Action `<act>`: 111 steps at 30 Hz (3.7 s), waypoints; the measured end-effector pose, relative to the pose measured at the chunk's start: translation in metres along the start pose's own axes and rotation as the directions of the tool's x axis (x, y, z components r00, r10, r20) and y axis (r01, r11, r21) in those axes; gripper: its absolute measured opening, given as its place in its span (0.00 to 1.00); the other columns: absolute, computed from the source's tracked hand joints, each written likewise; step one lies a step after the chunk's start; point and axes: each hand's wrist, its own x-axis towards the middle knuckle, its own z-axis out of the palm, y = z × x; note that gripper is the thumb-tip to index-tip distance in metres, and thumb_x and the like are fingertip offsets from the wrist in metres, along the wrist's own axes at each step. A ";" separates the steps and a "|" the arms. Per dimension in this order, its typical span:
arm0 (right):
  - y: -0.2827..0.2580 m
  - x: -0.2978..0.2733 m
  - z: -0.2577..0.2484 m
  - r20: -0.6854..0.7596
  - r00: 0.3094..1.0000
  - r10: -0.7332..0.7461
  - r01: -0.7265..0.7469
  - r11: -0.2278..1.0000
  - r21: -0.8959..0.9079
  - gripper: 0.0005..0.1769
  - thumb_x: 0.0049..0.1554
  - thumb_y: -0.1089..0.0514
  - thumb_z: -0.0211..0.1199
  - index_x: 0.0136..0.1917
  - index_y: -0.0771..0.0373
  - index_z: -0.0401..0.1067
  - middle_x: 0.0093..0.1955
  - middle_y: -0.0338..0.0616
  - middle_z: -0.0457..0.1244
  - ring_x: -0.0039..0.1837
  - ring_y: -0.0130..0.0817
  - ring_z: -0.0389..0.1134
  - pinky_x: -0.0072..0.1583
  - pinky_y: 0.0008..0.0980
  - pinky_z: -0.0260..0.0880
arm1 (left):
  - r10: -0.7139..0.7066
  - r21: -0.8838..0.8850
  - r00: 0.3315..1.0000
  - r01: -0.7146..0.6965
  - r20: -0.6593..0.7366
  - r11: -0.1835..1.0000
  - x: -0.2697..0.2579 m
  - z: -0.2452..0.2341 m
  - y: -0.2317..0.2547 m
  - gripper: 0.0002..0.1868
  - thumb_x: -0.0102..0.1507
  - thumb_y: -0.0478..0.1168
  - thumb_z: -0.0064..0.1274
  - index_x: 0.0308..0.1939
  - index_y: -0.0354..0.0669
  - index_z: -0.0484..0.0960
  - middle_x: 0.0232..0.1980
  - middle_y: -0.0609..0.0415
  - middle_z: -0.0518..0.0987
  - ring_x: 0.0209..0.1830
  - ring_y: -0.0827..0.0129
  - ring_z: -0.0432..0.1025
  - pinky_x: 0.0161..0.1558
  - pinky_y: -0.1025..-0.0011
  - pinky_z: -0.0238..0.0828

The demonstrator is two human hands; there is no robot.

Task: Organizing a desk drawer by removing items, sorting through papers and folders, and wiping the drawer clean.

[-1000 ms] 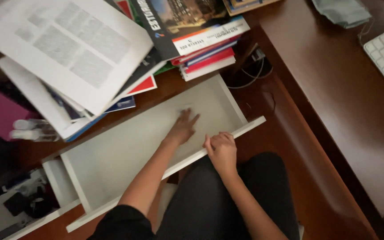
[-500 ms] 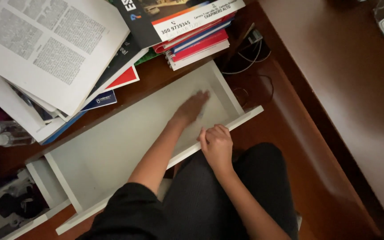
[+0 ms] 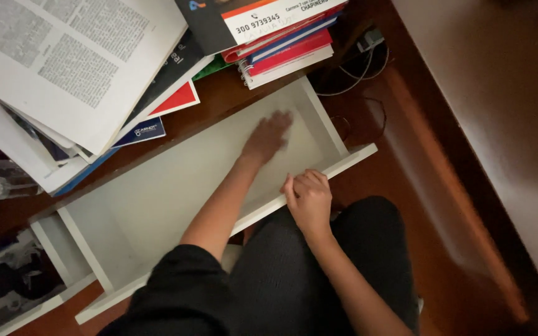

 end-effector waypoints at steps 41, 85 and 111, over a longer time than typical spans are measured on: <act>-0.019 -0.009 -0.006 -0.013 1.000 -0.026 0.026 0.999 -0.021 0.26 0.67 0.64 0.59 0.27 0.56 0.77 0.28 0.39 0.67 0.37 0.37 0.70 0.63 0.39 0.66 | -0.800 0.413 0.595 0.749 -0.073 0.518 -0.330 0.031 -0.228 0.45 0.66 0.50 0.48 0.77 0.24 0.49 0.78 0.27 0.55 0.81 0.42 0.49 0.80 0.52 0.44; -0.019 -0.011 0.004 0.006 0.995 -0.101 0.100 0.982 -0.162 0.29 0.69 0.63 0.57 0.26 0.54 0.76 0.28 0.38 0.66 0.39 0.36 0.70 0.64 0.36 0.64 | -0.516 -0.824 0.808 0.481 0.284 0.300 -0.177 0.003 -0.062 0.32 0.75 0.58 0.13 0.83 0.59 0.43 0.81 0.46 0.58 0.75 0.55 0.63 0.72 0.51 0.61; -0.012 -0.015 0.002 0.026 0.998 -0.049 0.052 0.987 -0.153 0.29 0.69 0.60 0.56 0.25 0.53 0.75 0.29 0.37 0.67 0.41 0.35 0.71 0.67 0.36 0.63 | -0.661 0.038 0.720 0.670 0.213 0.742 -0.314 0.100 -0.200 0.18 0.53 0.40 0.71 0.42 0.30 0.87 0.41 0.36 0.85 0.45 0.44 0.82 0.42 0.48 0.82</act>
